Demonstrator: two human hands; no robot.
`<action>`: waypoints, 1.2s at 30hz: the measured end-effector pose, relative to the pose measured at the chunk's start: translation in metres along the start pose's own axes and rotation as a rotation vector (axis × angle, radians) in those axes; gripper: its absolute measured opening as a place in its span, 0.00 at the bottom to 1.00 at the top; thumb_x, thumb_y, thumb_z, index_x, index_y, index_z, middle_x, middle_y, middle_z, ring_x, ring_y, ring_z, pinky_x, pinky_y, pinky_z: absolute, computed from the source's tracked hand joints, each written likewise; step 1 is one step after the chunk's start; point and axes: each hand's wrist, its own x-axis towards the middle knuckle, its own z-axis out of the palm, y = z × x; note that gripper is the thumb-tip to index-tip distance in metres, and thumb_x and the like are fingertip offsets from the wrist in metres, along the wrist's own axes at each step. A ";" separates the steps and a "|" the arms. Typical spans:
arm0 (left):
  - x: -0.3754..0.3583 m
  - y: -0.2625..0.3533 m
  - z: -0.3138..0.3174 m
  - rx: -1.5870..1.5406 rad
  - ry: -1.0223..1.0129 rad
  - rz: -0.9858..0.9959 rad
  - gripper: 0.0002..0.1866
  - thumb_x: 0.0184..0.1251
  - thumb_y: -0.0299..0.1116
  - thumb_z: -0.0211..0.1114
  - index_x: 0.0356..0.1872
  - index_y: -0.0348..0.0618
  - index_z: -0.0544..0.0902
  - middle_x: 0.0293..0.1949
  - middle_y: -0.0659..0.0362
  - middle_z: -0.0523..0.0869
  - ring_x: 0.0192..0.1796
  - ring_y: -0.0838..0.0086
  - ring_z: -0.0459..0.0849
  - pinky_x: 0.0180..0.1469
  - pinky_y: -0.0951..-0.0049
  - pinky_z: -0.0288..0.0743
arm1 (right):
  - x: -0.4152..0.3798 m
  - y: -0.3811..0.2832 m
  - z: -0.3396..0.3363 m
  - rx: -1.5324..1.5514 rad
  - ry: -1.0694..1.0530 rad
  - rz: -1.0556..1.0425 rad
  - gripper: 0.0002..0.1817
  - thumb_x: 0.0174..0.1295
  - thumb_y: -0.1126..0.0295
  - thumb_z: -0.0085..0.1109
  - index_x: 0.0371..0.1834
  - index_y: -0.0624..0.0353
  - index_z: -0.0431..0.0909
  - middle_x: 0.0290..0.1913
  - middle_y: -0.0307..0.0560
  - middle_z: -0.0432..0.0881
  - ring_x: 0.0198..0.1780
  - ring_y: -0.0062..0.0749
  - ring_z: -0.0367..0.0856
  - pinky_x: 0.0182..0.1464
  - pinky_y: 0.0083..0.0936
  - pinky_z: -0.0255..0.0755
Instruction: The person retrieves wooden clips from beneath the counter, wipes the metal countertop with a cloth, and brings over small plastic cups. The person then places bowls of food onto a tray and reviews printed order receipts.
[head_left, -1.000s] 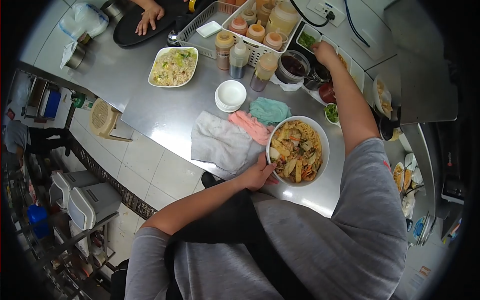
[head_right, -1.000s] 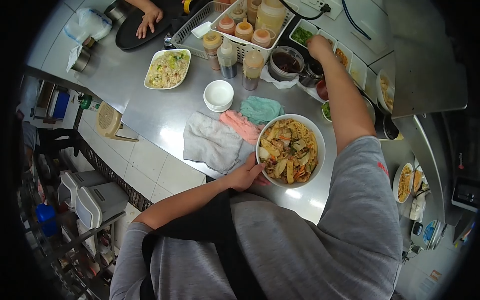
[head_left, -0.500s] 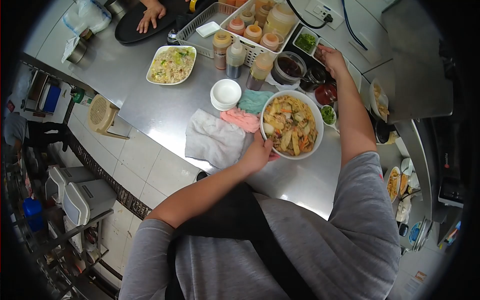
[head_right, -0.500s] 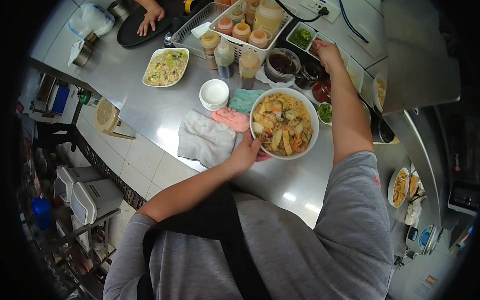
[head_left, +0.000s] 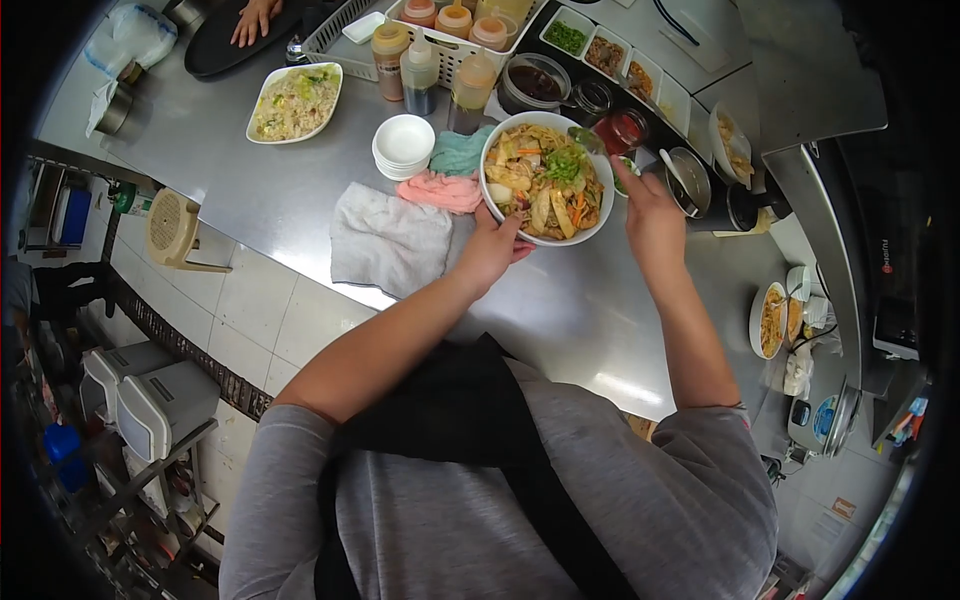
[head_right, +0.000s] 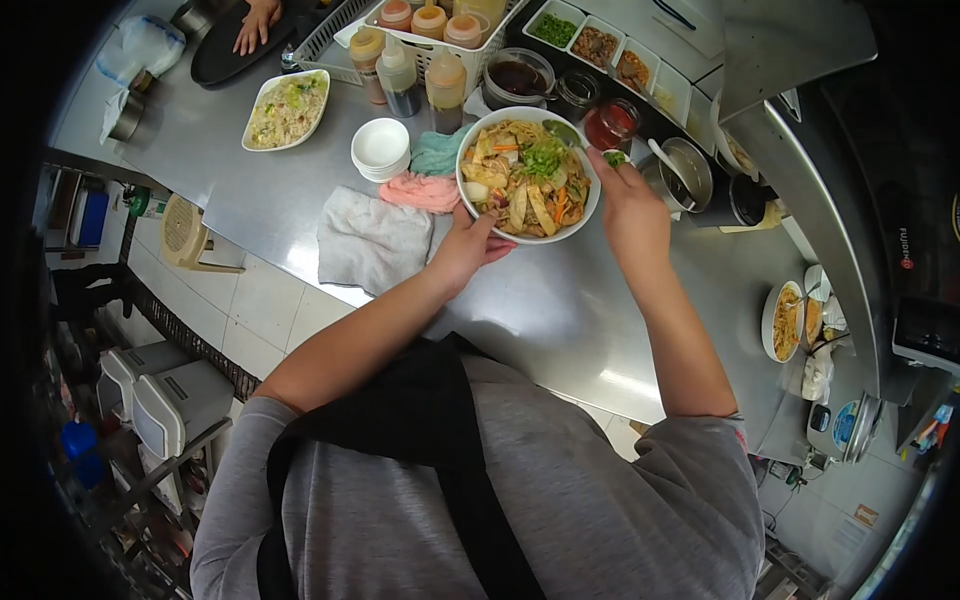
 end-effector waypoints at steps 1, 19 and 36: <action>-0.002 0.000 0.000 -0.003 -0.010 0.006 0.34 0.77 0.42 0.51 0.74 0.56 0.42 0.59 0.50 0.75 0.50 0.65 0.85 0.53 0.66 0.81 | -0.001 -0.006 -0.014 -0.056 0.022 0.045 0.22 0.64 0.75 0.56 0.60 0.43 0.80 0.40 0.47 0.83 0.36 0.42 0.81 0.41 0.34 0.77; -0.034 0.005 -0.034 0.194 -0.186 -0.035 0.37 0.78 0.49 0.52 0.78 0.52 0.45 0.54 0.50 0.81 0.53 0.68 0.83 0.58 0.66 0.76 | 0.292 0.096 0.088 0.546 -0.468 0.582 0.15 0.65 0.68 0.55 0.47 0.66 0.83 0.37 0.60 0.87 0.41 0.49 0.87 0.44 0.40 0.79; -0.043 0.000 -0.051 0.099 -0.121 -0.055 0.25 0.80 0.44 0.49 0.72 0.47 0.62 0.51 0.54 0.83 0.50 0.72 0.84 0.56 0.71 0.78 | 0.292 0.115 0.120 -0.111 -0.450 0.272 0.16 0.52 0.67 0.68 0.43 0.62 0.85 0.39 0.56 0.87 0.37 0.40 0.87 0.42 0.32 0.79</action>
